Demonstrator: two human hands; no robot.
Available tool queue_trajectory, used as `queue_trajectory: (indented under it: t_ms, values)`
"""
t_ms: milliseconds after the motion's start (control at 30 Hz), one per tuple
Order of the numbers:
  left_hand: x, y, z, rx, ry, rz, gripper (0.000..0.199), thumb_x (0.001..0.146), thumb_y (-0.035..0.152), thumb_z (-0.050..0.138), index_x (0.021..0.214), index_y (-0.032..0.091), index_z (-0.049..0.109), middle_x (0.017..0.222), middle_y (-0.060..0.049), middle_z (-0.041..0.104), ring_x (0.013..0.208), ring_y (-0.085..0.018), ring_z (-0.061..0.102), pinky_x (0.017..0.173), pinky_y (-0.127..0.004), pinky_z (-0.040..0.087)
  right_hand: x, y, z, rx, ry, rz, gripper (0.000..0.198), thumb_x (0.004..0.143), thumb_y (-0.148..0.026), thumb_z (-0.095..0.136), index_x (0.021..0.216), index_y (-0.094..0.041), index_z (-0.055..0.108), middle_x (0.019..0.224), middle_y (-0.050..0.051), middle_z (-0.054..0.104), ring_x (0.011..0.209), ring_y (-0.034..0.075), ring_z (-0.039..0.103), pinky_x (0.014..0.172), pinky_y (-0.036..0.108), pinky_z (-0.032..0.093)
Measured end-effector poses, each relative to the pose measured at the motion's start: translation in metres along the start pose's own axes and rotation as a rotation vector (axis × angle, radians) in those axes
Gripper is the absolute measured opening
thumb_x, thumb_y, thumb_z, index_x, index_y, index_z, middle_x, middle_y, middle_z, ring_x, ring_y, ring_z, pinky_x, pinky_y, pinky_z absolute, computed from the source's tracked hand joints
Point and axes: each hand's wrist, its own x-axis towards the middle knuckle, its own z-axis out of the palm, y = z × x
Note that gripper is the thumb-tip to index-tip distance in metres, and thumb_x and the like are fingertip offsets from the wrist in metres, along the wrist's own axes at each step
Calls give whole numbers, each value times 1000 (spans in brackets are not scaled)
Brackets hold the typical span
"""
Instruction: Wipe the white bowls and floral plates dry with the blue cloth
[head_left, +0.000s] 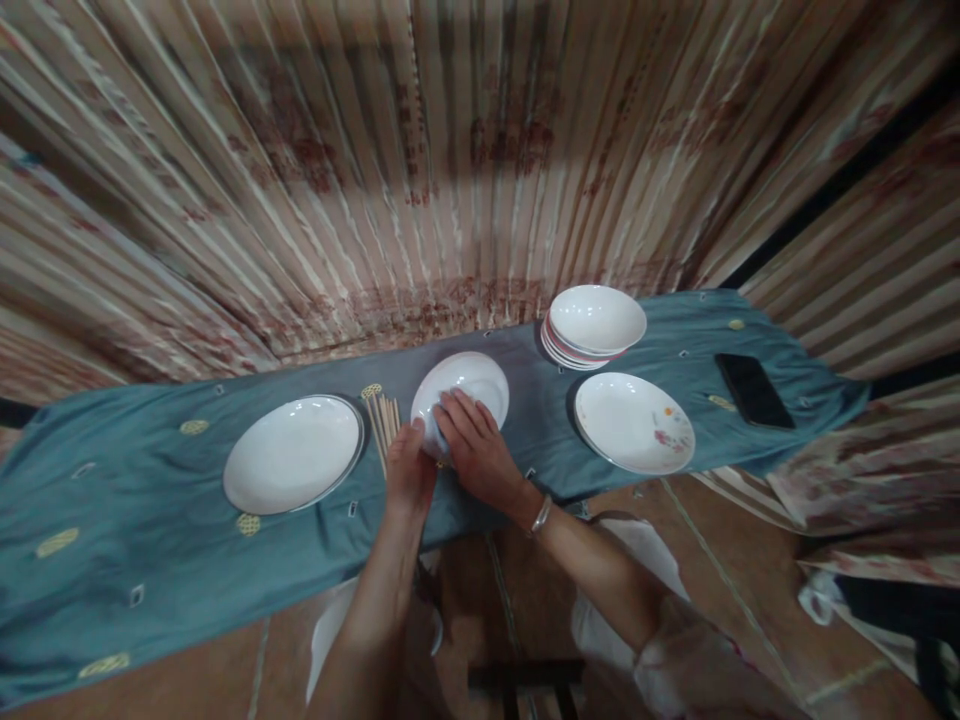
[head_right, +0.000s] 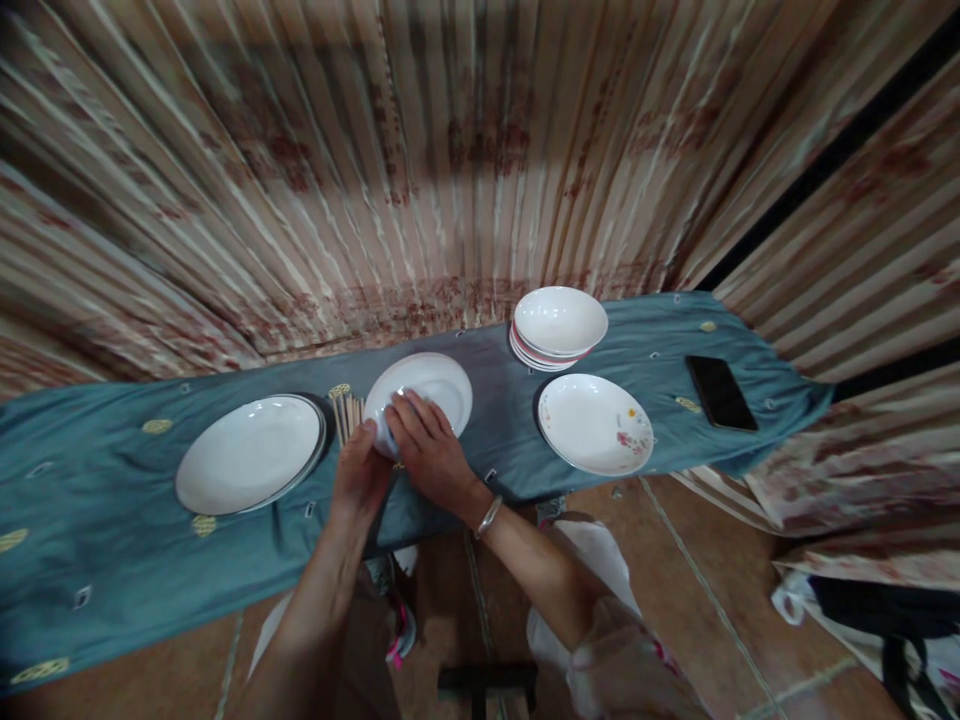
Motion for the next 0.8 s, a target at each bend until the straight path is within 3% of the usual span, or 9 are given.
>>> queue_trajectory:
  t_ms: [267, 467, 800]
  values:
    - [-1, -2, 0, -1, -59, 13, 24, 71, 29, 79, 87, 14, 71, 92, -7, 75, 103, -24, 67, 92, -34, 51, 9, 20, -9, 13, 43, 125, 58, 95, -13, 31, 153, -8, 26, 157, 19, 33, 153, 25, 9, 121, 53, 23]
    - [-2, -2, 0, 19, -63, 23, 24, 71, 32, 78, 88, 15, 71, 91, -8, 75, 111, -27, 65, 93, -36, 52, 5, 33, -4, 121, 94, 234, 62, 96, -16, 29, 156, -11, 15, 160, 17, 25, 152, 25, 16, 121, 53, 25]
    - [4, -3, -4, -15, -2, -4, 30, 69, 32, 80, 92, 15, 71, 96, -8, 76, 112, -28, 65, 93, -37, 54, -21, 36, 16, 294, 153, 439, 55, 102, -27, 24, 155, -10, 19, 158, 20, 28, 150, 23, 23, 121, 51, 28]
